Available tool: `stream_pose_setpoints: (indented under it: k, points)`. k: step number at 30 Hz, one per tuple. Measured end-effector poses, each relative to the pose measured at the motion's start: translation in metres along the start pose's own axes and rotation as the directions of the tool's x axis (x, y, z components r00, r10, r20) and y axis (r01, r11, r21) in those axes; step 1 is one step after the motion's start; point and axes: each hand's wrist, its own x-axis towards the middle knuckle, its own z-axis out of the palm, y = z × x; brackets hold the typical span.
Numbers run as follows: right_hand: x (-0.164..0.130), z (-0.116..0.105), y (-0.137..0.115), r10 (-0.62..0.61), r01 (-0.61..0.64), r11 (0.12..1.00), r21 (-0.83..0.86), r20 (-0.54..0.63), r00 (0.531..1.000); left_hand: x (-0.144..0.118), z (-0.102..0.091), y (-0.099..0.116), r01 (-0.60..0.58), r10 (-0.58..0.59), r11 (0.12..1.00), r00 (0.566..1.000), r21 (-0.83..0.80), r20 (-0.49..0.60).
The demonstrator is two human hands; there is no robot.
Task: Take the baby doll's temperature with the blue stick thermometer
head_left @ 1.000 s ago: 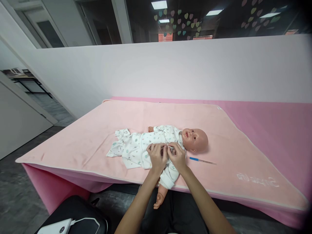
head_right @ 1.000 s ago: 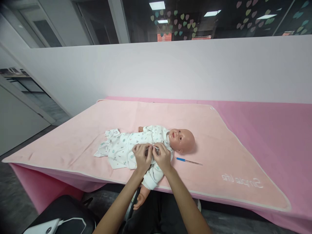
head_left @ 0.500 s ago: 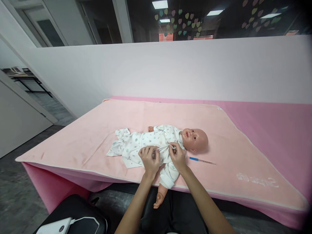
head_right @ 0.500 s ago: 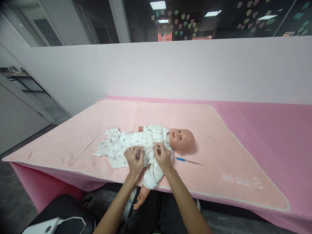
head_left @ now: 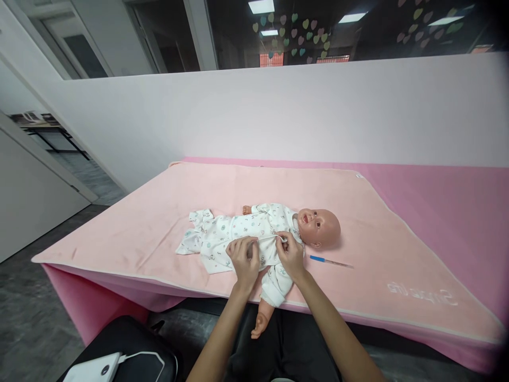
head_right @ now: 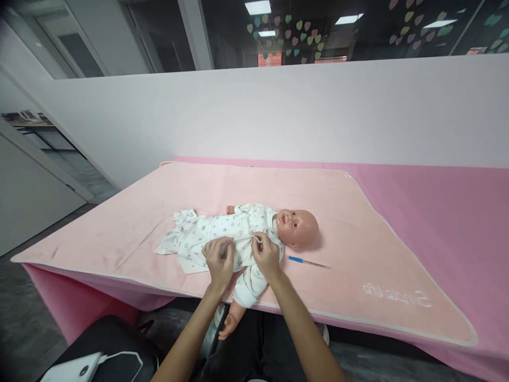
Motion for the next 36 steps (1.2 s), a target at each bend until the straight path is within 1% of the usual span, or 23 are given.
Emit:
stream_pose_setpoints:
  k: [1, 3, 5, 6, 7, 9, 11, 13, 15, 19, 21, 32, 36]
  points:
    - [0.000, 0.000, -0.001, -0.046, 0.045, 0.998, -0.046, -0.019, 0.999, 0.000, 0.000, 0.000, 0.005, -0.005, 1.000, 1.000, -0.016, 0.001]
    - [-0.001, 0.003, -0.006, -0.184, 0.177, 0.971, -0.161, -0.033, 0.982, -0.001, 0.000, -0.001, 0.019, -0.019, 0.998, 1.000, -0.051, 0.014]
    - [0.000, 0.007, -0.017, -0.324, 0.324, 0.921, -0.216, 0.038, 0.945, -0.002, 0.000, -0.003, 0.048, -0.046, 0.996, 0.999, -0.071, 0.024]
    - [0.001, 0.011, -0.024, -0.361, 0.373, 0.907, -0.196, 0.095, 0.928, -0.002, 0.000, -0.004, 0.071, -0.069, 0.995, 0.997, -0.077, 0.022]
    - [0.002, 0.014, -0.031, -0.365, 0.387, 0.910, -0.147, 0.152, 0.918, -0.003, 0.000, -0.006, 0.101, -0.100, 0.991, 0.995, -0.085, 0.018]
    - [0.005, 0.021, -0.044, -0.310, 0.326, 0.945, -0.033, 0.230, 0.922, -0.004, 0.001, -0.010, 0.183, -0.183, 0.976, 0.983, -0.115, 0.010]
    - [0.008, 0.025, -0.051, -0.230, 0.225, 0.973, 0.052, 0.250, 0.940, -0.005, 0.001, -0.013, 0.262, -0.263, 0.953, 0.965, -0.155, 0.014]
    - [0.009, 0.027, -0.052, -0.183, 0.161, 0.981, 0.106, 0.251, 0.951, -0.005, 0.002, -0.014, 0.310, -0.310, 0.933, 0.950, -0.184, 0.029]
    - [0.008, 0.027, -0.048, -0.160, 0.127, 0.982, 0.142, 0.255, 0.954, -0.005, 0.003, -0.012, 0.339, -0.338, 0.915, 0.940, -0.221, 0.044]
    - [0.003, 0.028, -0.039, -0.167, 0.126, 0.976, 0.177, 0.243, 0.956, -0.004, 0.003, -0.006, 0.377, -0.385, 0.870, 0.922, -0.317, 0.040]
    - [0.002, 0.028, -0.038, -0.167, 0.127, 0.975, 0.181, 0.222, 0.961, -0.004, 0.002, -0.004, 0.381, -0.395, 0.861, 0.918, -0.337, 0.028]
    - [0.001, 0.027, -0.038, -0.145, 0.099, 0.973, 0.209, 0.220, 0.965, -0.002, 0.001, 0.000, 0.390, -0.417, 0.855, 0.909, -0.340, -0.005]
    - [-0.001, 0.028, -0.036, -0.107, 0.065, 0.976, 0.207, 0.201, 0.974, -0.002, 0.001, 0.000, 0.394, -0.419, 0.850, 0.908, -0.350, 0.003]
